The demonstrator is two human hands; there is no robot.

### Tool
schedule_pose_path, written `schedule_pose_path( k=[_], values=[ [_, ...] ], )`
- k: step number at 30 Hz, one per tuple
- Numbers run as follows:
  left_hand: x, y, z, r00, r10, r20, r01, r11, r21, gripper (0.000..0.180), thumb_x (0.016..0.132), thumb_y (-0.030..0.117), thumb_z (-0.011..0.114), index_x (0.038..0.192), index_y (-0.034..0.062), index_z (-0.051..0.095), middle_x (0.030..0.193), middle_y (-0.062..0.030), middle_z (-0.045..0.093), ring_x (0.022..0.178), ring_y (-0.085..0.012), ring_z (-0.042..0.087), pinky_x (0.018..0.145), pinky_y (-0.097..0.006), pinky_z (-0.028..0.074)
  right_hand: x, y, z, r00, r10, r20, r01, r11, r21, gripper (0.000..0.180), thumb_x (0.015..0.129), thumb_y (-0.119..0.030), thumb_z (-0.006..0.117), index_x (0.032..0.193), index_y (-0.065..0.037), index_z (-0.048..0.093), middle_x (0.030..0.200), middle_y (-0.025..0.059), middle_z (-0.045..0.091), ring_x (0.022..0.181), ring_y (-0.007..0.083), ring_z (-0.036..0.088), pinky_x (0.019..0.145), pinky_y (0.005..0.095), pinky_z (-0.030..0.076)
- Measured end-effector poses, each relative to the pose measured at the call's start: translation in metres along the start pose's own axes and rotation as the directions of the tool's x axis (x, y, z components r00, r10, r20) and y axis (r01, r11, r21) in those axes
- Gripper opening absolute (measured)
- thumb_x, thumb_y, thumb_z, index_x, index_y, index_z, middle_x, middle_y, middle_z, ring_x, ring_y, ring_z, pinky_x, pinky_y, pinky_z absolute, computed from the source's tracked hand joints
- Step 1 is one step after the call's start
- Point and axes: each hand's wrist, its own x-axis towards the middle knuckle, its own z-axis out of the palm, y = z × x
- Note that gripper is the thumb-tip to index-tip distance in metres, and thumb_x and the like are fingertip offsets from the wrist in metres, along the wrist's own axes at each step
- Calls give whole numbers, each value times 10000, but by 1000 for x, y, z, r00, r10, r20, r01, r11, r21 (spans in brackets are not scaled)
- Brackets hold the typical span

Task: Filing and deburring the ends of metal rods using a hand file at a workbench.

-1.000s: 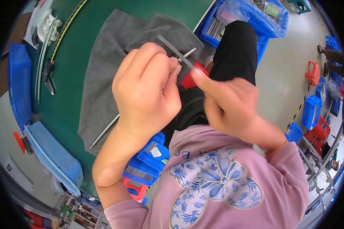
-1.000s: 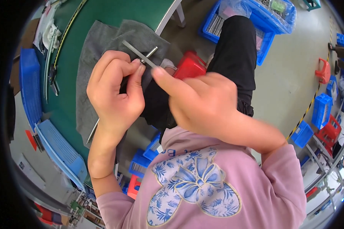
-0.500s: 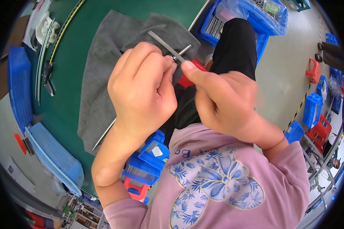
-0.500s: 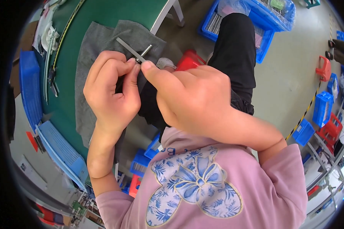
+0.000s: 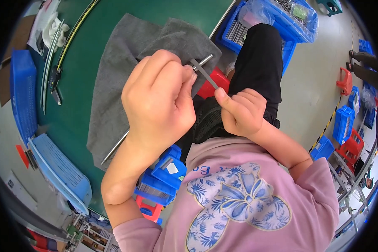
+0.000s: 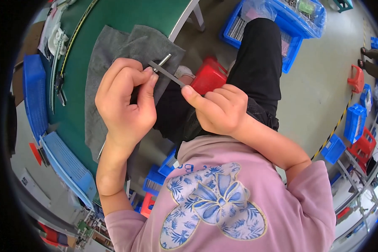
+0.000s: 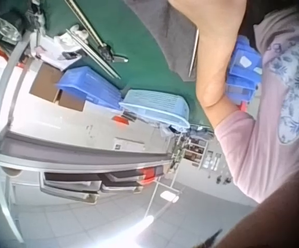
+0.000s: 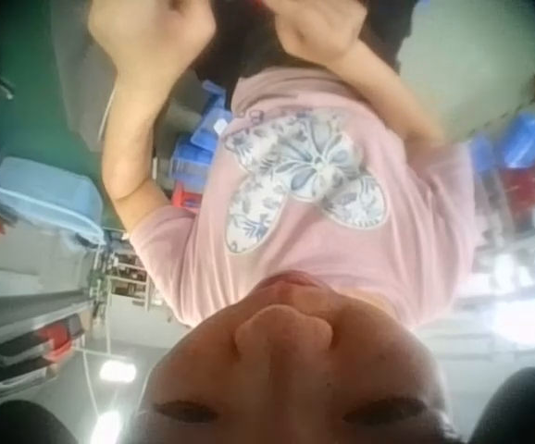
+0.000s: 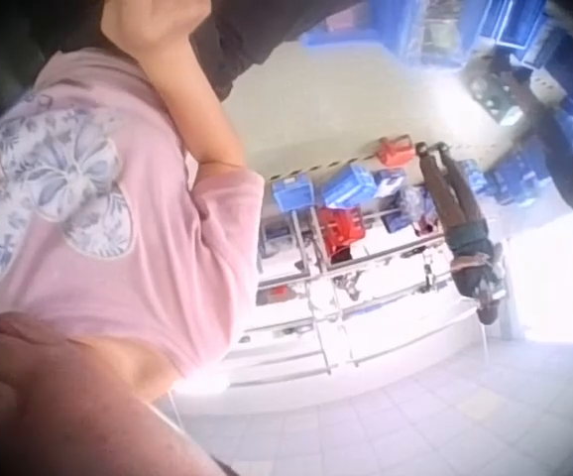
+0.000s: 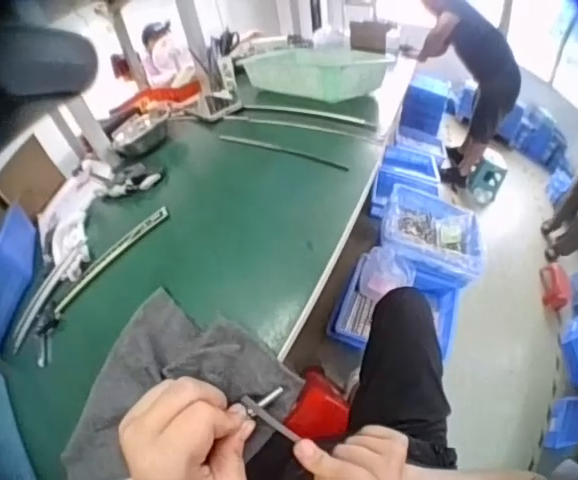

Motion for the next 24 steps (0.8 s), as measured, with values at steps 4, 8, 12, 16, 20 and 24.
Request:
schedule_pose_path(
  k=[4,8,12,16,20,24],
  values=[
    [1,-1,0,1000,22,20,-22,1000,2,204,615,-72,711,717,20,561,722,-83,535,623,-274,539,540,-355,435,29,3,16,986,-73,-152,76,997,12,516,573,95,625,1083,37,679,574,21,475,434,166,440,442,298,343],
    [-1,0,1,1000,11,13,-11,1000,-14,203,620,-71,710,716,22,556,720,-83,533,620,-273,539,535,-355,432,-1,1,5,997,-54,-55,52,998,-40,523,573,97,644,1092,37,678,542,6,414,407,155,398,427,291,297],
    [-3,-2,-1,999,33,21,-33,999,8,205,622,-71,711,715,22,553,721,-84,534,620,-273,539,540,-352,437,26,6,28,971,-90,-220,76,995,-69,502,573,-7,651,1061,-85,738,517,-27,380,411,119,403,412,262,327],
    [-4,-3,-4,1000,4,17,-4,1000,-5,199,632,-71,706,718,21,553,726,-83,537,624,-274,542,540,-352,436,-4,9,16,993,-115,-24,115,993,-12,557,588,79,672,1143,42,654,575,19,472,444,165,461,441,290,351],
    [0,-4,-2,999,-6,36,6,1000,13,192,633,-69,703,720,18,556,735,-88,541,634,-281,547,550,-359,440,22,21,29,972,-186,-147,188,982,-1,545,583,58,692,1127,29,663,550,6,455,425,162,448,428,275,337],
    [8,5,-3,998,58,-2,-58,998,4,170,639,-65,694,744,15,585,756,-104,560,657,-301,563,582,-373,462,13,20,7,983,-140,-121,128,987,-101,438,631,-30,710,1059,-126,729,502,-39,423,389,122,410,378,269,321]
  ],
)
